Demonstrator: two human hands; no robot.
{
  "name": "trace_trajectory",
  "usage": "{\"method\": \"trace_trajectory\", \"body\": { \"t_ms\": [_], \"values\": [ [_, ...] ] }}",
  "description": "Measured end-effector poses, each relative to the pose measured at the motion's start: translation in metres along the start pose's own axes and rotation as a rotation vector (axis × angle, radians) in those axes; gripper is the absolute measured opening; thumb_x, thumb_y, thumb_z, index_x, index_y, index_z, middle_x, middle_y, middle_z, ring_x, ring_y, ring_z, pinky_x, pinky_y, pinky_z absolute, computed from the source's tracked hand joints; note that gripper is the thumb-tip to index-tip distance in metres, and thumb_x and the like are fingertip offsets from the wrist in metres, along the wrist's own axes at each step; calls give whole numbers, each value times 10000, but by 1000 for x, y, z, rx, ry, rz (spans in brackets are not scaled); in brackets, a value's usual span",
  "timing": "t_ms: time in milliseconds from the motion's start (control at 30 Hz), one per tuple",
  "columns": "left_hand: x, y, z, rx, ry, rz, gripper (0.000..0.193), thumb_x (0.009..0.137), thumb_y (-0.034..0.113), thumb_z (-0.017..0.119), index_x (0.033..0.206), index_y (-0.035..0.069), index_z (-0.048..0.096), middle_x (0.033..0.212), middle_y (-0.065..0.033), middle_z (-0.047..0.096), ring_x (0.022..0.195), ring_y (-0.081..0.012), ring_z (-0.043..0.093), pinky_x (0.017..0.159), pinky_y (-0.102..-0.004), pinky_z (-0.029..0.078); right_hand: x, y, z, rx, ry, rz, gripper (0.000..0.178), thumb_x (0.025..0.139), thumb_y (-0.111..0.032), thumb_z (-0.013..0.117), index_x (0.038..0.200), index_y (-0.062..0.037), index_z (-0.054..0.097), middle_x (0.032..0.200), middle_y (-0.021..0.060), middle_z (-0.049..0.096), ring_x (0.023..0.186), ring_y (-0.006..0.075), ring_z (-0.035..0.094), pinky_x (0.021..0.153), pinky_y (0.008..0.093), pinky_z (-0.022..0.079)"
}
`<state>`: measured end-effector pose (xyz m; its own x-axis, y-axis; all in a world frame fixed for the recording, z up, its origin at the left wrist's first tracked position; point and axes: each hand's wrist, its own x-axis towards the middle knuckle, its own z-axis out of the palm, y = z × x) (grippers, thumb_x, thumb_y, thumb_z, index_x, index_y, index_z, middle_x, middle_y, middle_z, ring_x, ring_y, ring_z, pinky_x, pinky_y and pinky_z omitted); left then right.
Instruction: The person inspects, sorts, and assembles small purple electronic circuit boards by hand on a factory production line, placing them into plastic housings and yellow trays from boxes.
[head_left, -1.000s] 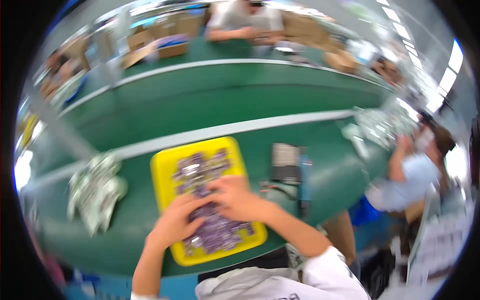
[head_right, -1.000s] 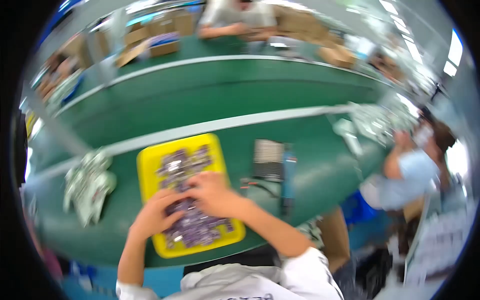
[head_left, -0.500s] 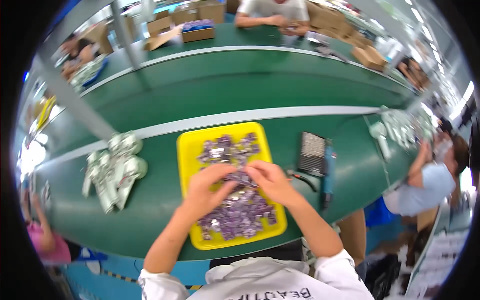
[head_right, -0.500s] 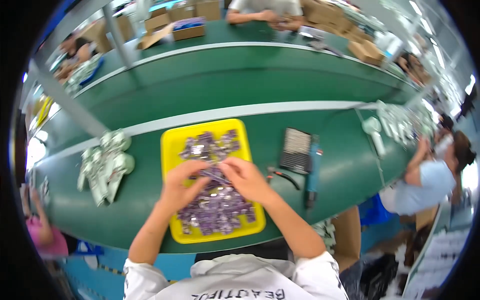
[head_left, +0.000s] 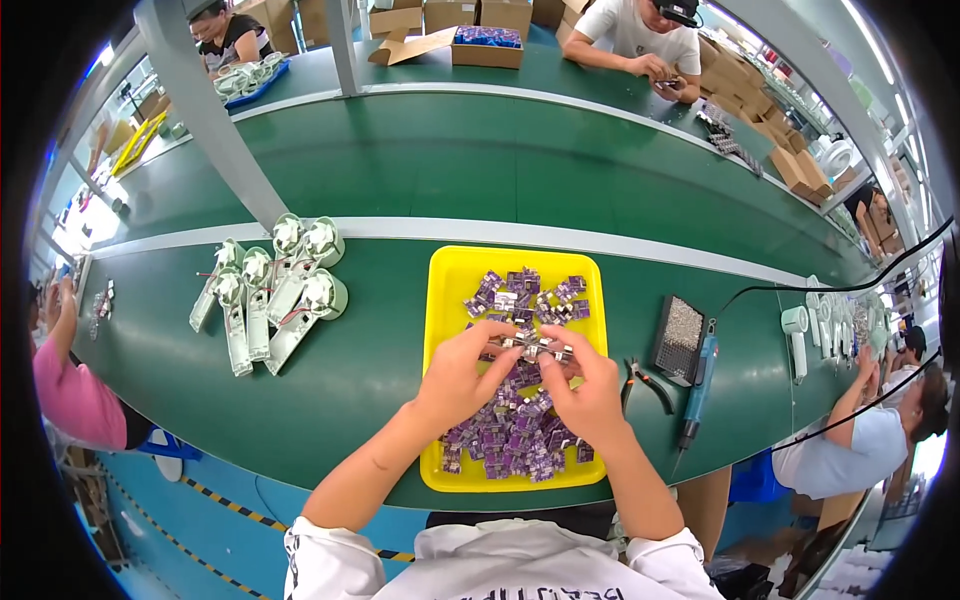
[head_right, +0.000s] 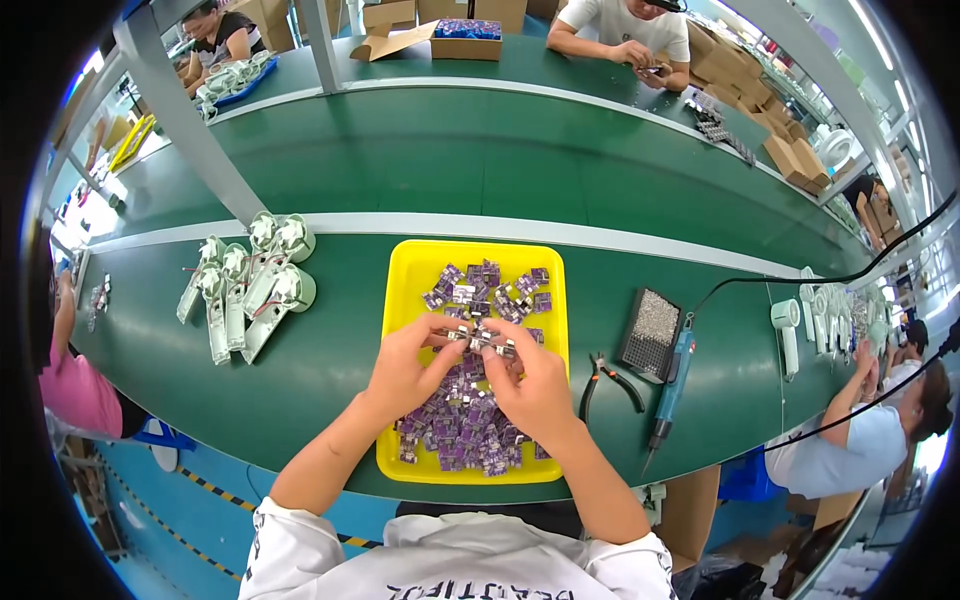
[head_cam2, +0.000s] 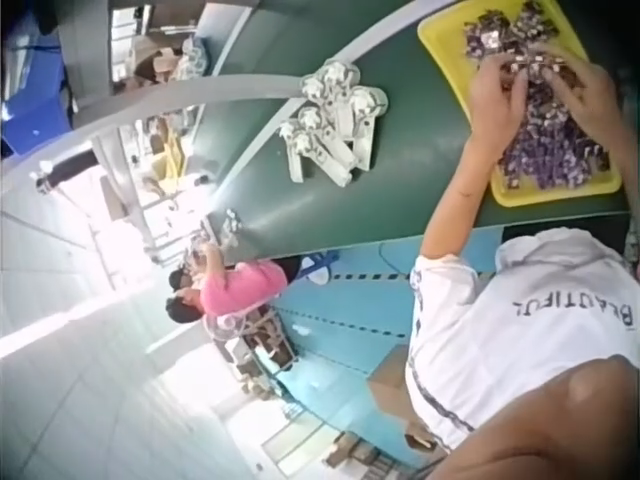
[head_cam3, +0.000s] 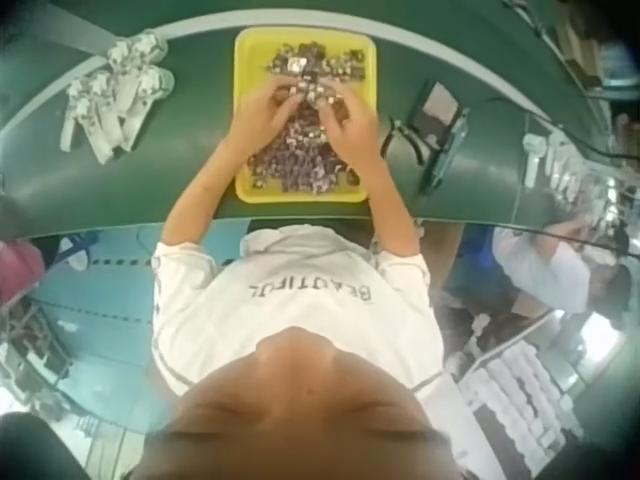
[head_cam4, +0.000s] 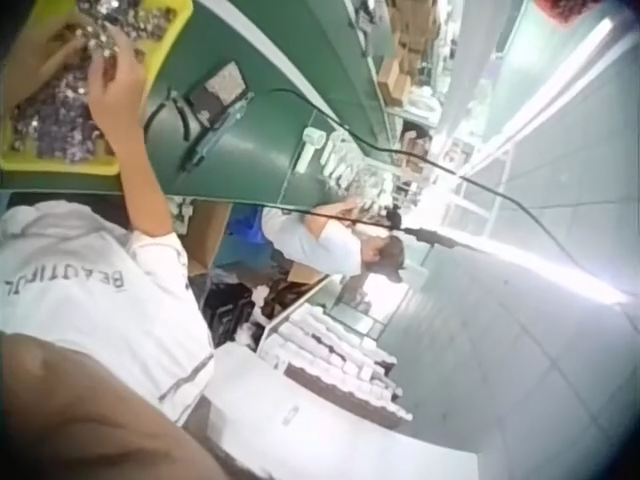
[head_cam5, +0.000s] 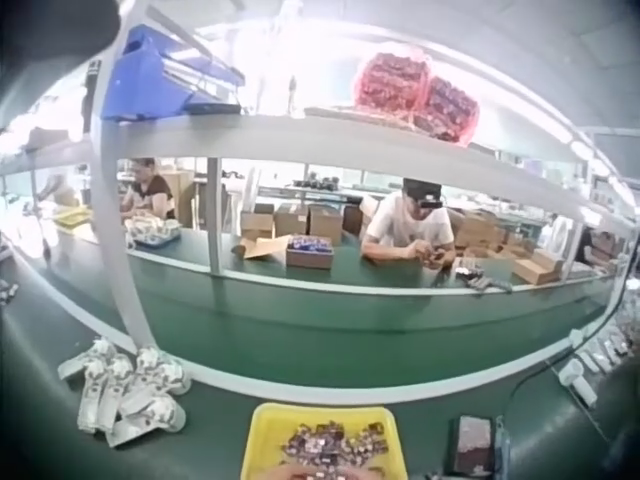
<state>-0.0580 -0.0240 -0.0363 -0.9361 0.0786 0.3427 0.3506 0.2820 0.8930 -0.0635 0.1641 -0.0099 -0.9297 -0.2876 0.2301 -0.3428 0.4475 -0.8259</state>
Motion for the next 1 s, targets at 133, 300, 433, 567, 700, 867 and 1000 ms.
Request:
{"method": "trace_trajectory", "body": {
  "t_ms": [133, 300, 433, 567, 700, 867, 1000],
  "values": [
    [-2, 2, 5, -41, 63, -22, 241, 908, 37, 679, 1121, -20, 582, 904, -169, 705, 843, -236, 736, 719, -320, 584, -1, 3, 11, 253, 32, 91, 294, 945, -11, 598, 1239, -16, 604, 883, 104, 733, 652, 84, 651, 592, 231, 536],
    [-5, -3, 9, -126, 141, -50, 211, 900, 11, 675, 1079, -24, 570, 897, -162, 723, 792, -198, 741, 690, -292, 585, -2, 5, 23, 265, 88, 78, 264, 948, -9, 602, 1209, -17, 633, 892, 108, 741, 656, 88, 666, 560, 231, 532],
    [-5, 0, 15, -70, 200, -52, 202, 894, 5, 676, 1060, -31, 565, 864, -160, 727, 758, -189, 740, 658, -287, 584, -3, -2, 31, 42, 183, -37, 240, 954, -22, 604, 1190, -21, 647, 893, 106, 740, 632, 80, 657, 531, 219, 509],
    [-5, 5, 17, -47, 299, -45, 206, 885, 11, 681, 1050, -35, 566, 795, -145, 717, 710, -185, 731, 639, -288, 583, 6, -16, 25, 296, 144, 165, 224, 957, -49, 617, 1176, -21, 656, 824, 93, 735, 600, 62, 645, 511, 213, 490],
    [-5, 7, 16, 24, 307, -79, 205, 879, 21, 685, 1042, -34, 572, 770, -134, 709, 681, -188, 722, 633, -288, 580, 2, -12, 29, 425, 93, 294, 240, 967, -77, 611, 1200, -26, 638, 777, 82, 720, 569, 62, 622, 496, 207, 470],
    [-2, 4, 6, -50, 296, -182, 271, 886, 37, 680, 1111, -33, 547, 807, -141, 715, 715, -201, 727, 630, -290, 576, -11, -5, 36, 19, 199, -77, 259, 997, -98, 571, 1247, -44, 611, 813, 56, 707, 528, 53, 534, 482, 209, 416],
    [2, 6, 2, -70, 296, -56, 447, 923, 69, 642, 1328, -21, 473, 1009, -202, 709, 972, -220, 719, 701, -303, 576, 4, -13, 20, 316, -48, 184, 316, 1025, -99, 512, 1337, -60, 543, 851, 34, 669, 596, 48, 518, 531, 215, 413]
  ]
}}
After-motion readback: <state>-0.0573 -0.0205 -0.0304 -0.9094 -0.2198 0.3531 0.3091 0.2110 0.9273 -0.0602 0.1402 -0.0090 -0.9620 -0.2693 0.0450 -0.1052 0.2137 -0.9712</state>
